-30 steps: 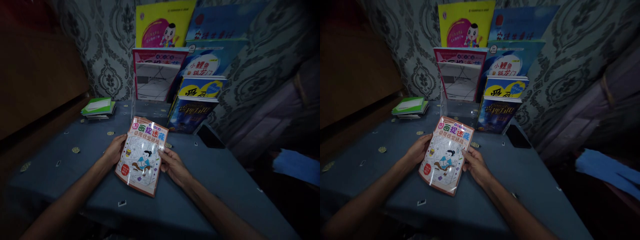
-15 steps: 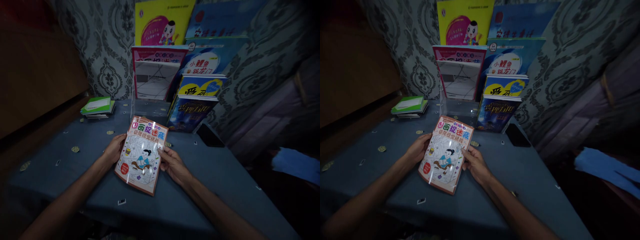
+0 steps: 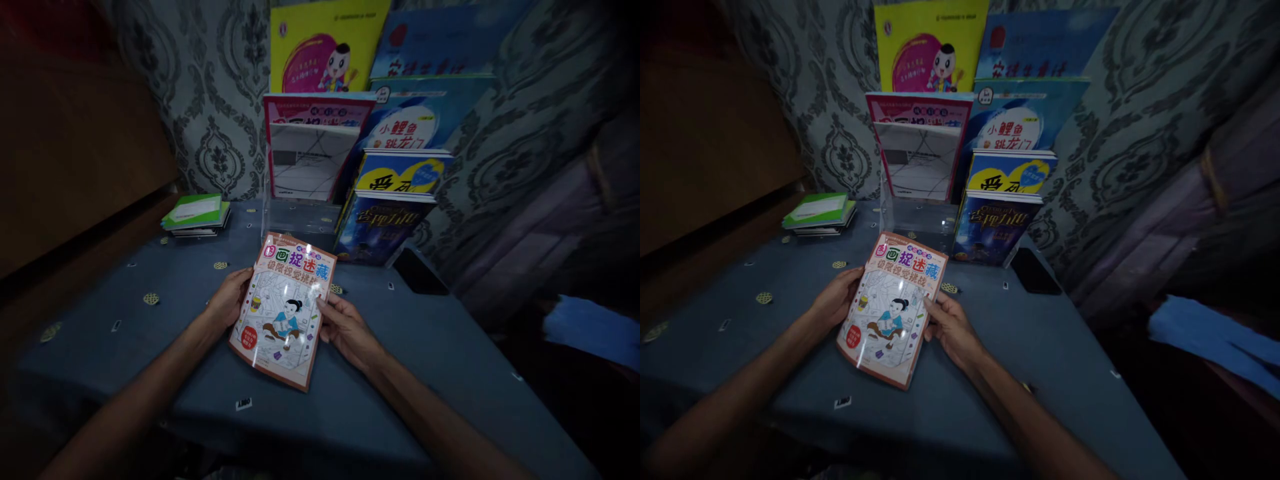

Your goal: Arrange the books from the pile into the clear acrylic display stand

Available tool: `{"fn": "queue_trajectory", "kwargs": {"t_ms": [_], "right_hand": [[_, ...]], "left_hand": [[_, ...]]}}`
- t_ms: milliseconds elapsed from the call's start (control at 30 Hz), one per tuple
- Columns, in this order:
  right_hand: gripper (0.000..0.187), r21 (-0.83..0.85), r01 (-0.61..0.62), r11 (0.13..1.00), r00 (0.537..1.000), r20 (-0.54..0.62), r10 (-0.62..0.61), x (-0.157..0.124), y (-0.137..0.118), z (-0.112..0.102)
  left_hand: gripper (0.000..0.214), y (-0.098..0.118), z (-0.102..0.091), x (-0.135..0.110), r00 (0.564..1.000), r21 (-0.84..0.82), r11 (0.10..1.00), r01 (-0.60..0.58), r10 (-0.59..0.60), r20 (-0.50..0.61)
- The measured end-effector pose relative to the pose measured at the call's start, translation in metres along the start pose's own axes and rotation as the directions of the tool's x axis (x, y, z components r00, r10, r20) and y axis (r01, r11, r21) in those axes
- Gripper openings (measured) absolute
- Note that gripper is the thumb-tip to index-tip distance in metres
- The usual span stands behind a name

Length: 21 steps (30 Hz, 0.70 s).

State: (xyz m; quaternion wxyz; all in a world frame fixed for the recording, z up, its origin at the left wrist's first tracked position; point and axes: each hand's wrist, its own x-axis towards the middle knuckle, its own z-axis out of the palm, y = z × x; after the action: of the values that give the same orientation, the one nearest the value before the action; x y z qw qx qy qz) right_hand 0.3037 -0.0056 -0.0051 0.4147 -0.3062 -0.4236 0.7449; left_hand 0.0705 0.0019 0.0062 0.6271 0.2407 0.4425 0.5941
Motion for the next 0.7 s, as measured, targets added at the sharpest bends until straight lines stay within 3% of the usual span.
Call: {"fn": "queue_trajectory", "kwargs": {"t_ms": [700], "right_hand": [[0.038,-0.011,0.003,1.000,1.000,0.012,-0.003,0.000,0.001,-0.002]], "left_hand": [[0.007,0.005,0.009,-0.007,0.998,-0.043,0.999,0.015,-0.018,-0.061]]}}
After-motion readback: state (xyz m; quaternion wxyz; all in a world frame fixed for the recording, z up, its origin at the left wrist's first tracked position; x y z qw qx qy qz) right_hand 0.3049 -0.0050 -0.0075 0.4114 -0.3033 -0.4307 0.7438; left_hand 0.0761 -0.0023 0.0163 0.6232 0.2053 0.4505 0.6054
